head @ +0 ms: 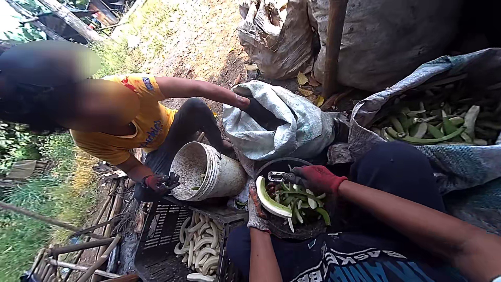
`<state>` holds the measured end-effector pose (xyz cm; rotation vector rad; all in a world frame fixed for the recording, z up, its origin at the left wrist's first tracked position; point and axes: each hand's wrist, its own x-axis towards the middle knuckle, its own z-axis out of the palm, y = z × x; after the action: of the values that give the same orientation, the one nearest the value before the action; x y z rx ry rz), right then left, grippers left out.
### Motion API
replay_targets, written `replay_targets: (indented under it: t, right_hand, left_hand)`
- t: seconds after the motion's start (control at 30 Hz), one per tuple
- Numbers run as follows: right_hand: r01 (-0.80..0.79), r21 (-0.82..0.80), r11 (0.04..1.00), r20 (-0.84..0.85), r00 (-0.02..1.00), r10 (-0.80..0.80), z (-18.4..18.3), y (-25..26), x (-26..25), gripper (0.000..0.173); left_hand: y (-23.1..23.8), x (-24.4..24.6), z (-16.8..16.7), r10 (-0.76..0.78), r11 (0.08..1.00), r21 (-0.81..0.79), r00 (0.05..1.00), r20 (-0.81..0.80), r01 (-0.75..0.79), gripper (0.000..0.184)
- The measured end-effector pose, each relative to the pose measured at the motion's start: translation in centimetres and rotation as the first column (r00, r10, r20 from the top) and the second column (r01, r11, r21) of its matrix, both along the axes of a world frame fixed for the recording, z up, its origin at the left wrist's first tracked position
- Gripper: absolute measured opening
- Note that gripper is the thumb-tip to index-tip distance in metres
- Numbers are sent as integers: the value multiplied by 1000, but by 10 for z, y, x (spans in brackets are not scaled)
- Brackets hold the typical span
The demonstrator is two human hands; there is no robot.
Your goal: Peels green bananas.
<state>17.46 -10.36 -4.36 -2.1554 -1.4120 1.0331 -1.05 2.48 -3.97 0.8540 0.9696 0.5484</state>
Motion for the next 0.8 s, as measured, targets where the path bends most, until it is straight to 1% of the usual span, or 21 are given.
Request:
replay_targets:
  t: [0.07,0.17,0.2,0.27,0.33,0.4,0.47,0.53,0.57,0.67,0.7,0.73,0.8]
  right_hand:
    - [-156,110,982,-109,980,168,-4,-6,2,30]
    - [-234,235,943,-231,929,288,0,-17,2,35]
    - [-253,255,933,-234,920,313,4,-19,3,35]
    - [-302,236,924,-182,920,348,13,-21,4,34]
    - [-332,200,922,-95,930,355,16,-18,1,31]
    - [-319,179,931,6,946,323,12,-11,-3,28]
    - [-273,143,951,78,961,264,12,-2,-9,29]
    - [-186,84,979,114,978,176,14,9,-14,33]
    - [-131,58,990,129,984,123,15,14,-16,34]
    - [39,5,999,156,987,-39,17,25,-26,38]
    - [85,-8,996,159,984,-83,17,26,-29,39]
    - [114,-20,993,155,982,-110,19,27,-32,39]
    - [125,-47,991,142,983,-117,23,27,-36,38]
  left_hand:
    - [7,1,-1,-13,999,-40,995,99,17,54]
    - [17,8,-4,7,985,-169,971,240,35,57]
    - [19,10,-4,16,978,-206,961,278,43,58]
    - [21,12,-6,-4,960,-262,941,338,98,58]
    - [20,17,-6,-44,950,-279,945,325,140,58]
    - [16,20,-5,-92,960,-235,963,254,153,58]
    - [12,22,-6,-126,970,-179,970,209,165,60]
    - [6,20,-7,-172,981,-60,968,181,185,57]
    - [3,20,-11,-175,984,-5,970,169,179,57]
    - [-5,22,-17,-108,985,141,992,64,98,52]
    - [-8,23,-17,-93,981,174,995,35,85,54]
    - [-9,23,-16,-92,977,195,995,36,83,57]
    - [-11,25,-9,-119,977,188,988,99,99,63]
